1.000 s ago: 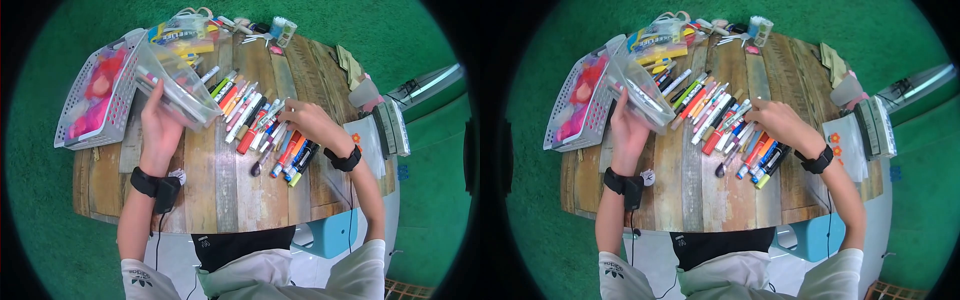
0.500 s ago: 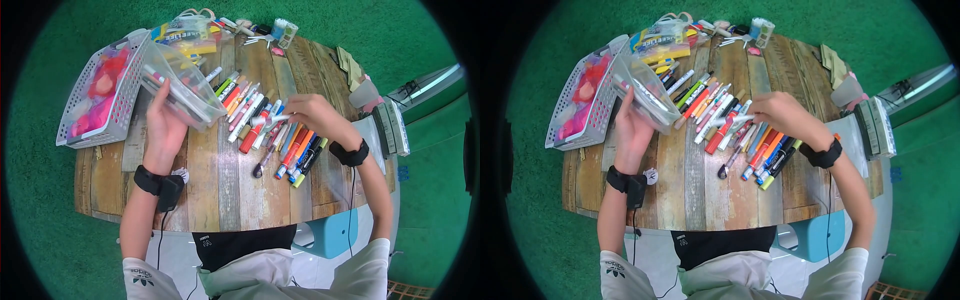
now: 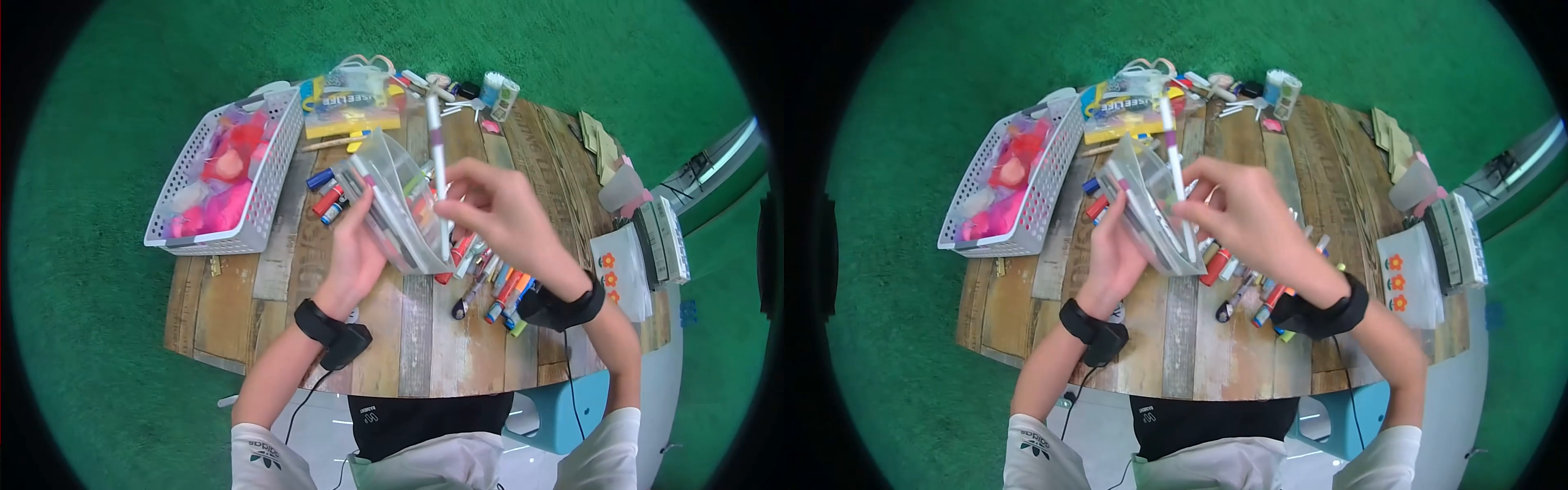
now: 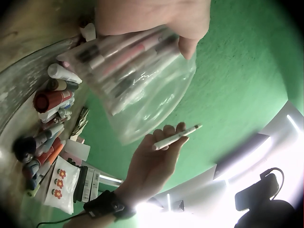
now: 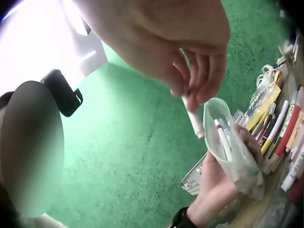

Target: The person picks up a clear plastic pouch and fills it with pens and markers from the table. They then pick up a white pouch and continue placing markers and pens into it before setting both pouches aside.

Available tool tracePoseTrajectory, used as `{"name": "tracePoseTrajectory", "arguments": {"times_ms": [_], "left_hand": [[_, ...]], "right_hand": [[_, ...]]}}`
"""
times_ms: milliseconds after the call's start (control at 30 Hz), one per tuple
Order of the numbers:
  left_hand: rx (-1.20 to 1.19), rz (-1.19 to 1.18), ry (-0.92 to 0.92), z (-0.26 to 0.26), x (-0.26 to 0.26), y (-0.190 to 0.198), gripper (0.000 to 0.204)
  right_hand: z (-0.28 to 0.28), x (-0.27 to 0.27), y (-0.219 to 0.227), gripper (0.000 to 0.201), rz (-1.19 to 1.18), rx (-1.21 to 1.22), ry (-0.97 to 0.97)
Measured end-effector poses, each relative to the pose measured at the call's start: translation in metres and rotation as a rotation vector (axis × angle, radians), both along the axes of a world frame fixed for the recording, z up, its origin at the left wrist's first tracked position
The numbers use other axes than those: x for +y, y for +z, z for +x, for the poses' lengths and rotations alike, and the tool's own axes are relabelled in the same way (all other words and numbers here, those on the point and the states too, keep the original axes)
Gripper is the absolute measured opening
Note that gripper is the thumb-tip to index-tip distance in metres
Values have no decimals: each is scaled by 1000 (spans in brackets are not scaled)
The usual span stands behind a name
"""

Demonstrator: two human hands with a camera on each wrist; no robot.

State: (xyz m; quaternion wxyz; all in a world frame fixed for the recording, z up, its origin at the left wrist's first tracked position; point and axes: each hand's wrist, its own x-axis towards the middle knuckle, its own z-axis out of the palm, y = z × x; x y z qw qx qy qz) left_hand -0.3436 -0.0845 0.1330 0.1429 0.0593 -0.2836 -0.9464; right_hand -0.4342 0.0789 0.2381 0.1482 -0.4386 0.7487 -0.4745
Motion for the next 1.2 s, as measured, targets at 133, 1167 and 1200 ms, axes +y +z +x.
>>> {"name": "tracePoseTrajectory", "arguments": {"times_ms": [133, 1167, 1200], "left_hand": [[25, -25, 50, 1, 1, 3, 46], [154, 95, -89, 46, 19, 6, 52], [96, 111, -6, 56, 29, 11, 52]], "right_hand": [[10, -10, -9, 23, 66, 277, 11], [-3, 98, 23, 19, 42, 745, -259], [-7, 111, 19, 16, 79, 723, -240]]}}
